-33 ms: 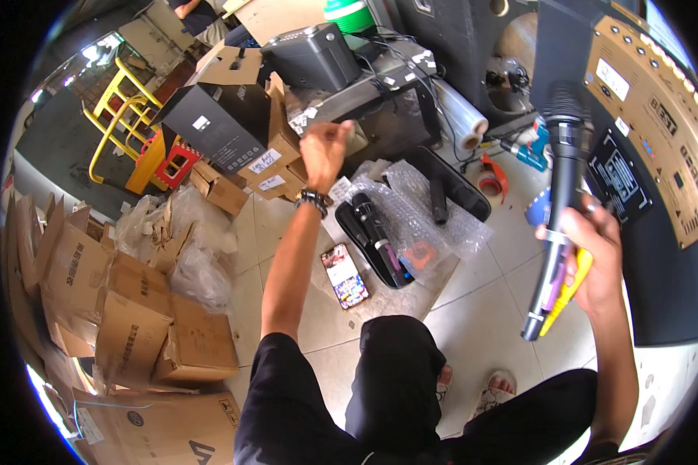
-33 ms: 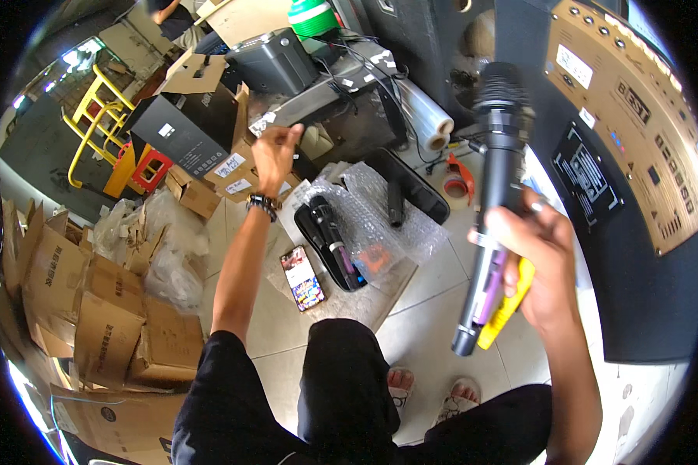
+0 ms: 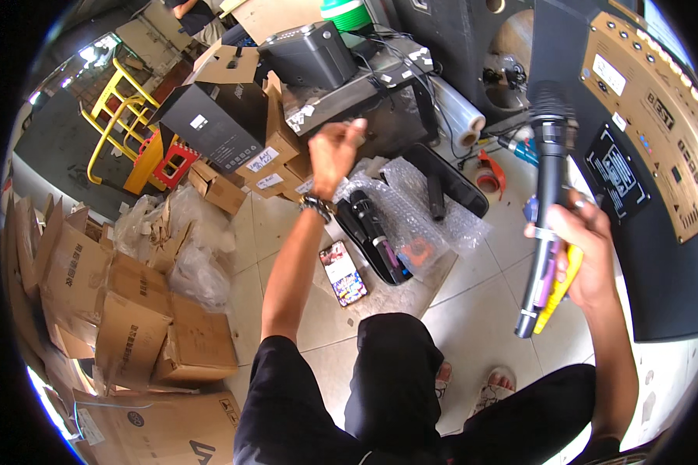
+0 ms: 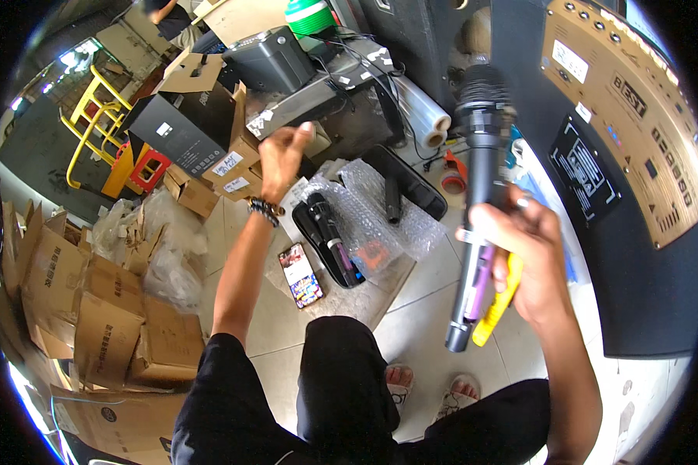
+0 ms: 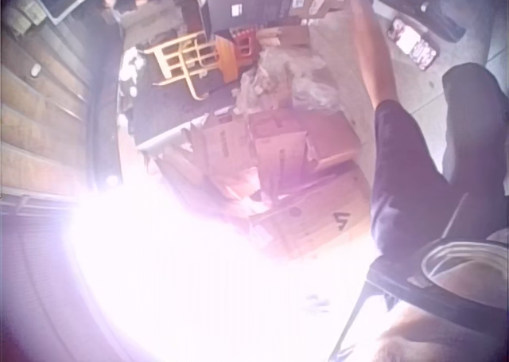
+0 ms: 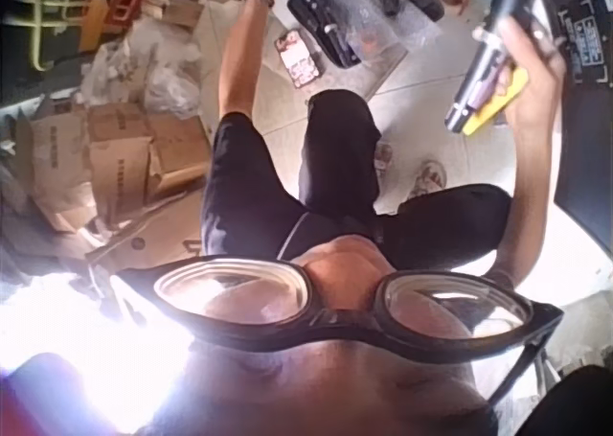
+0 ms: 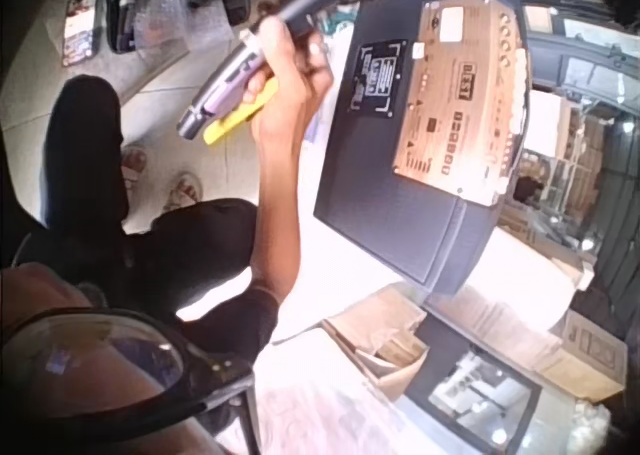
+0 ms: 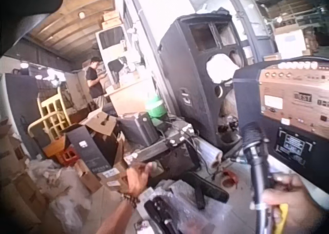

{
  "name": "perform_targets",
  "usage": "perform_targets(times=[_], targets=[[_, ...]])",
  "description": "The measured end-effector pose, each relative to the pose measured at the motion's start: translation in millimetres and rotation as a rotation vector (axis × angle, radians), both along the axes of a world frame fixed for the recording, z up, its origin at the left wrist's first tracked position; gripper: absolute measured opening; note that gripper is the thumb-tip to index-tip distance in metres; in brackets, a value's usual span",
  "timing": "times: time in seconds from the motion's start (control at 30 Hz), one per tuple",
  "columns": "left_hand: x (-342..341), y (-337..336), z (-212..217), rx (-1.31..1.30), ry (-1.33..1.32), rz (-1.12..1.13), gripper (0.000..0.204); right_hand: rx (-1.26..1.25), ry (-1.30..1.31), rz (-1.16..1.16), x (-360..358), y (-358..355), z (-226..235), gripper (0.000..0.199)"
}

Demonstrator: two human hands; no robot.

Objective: The person assembles a karaoke speaker system. They attach a microphone to a stand, apply a label to the back panel of a BEST S20 speaker, and use a power drill to secure screws on the speaker's side.

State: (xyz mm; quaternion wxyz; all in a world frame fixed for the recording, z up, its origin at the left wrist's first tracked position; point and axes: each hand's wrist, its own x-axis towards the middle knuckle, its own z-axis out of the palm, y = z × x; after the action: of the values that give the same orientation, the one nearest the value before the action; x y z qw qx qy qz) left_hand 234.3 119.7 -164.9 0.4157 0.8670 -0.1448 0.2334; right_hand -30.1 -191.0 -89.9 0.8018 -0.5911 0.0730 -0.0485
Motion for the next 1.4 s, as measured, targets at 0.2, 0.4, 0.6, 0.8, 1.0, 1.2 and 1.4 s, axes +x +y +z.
perform_targets(times=[0.2,0.4,0.6,0.8,1.0,1.2,1.4], targets=[[-111.3,-103.8,42.0,-0.595,0.775,-0.869,0.069,-0.09,0.205,0.226,6.9,25.6,-20.7,0.033],[-112.8,-115.3,28.7,-0.447,0.75,-0.523,0.062,-0.225,0.238,0.337,4.1,26.5,-32.3,0.045],[-15.0,-33.9,-50.0,0.015,0.686,-0.025,0.09,-0.279,0.186,0.251,-4.4,11.4,-30.2,0.042],[16.1,-29.8,-96.3,0.237,0.654,0.096,0.079,-0.197,0.174,0.192,-22.9,-12.7,-21.2,0.028],[-9.9,-77.4,-71.3,0.852,0.118,0.269,0.043,-0.115,-0.008,0.202,-17.8,-27.4,-21.5,0.028],[-2.4,-186.5,28.2,0.549,-0.106,-0.152,0.033,-0.094,-0.177,0.147,-10.8,-27.8,7.0,0.014],[-37.2,-295.4,84.1,0.251,0.081,-0.351,0.029,0.158,-0.27,-0.165,-46.8,-42.9,14.2,0.02]])
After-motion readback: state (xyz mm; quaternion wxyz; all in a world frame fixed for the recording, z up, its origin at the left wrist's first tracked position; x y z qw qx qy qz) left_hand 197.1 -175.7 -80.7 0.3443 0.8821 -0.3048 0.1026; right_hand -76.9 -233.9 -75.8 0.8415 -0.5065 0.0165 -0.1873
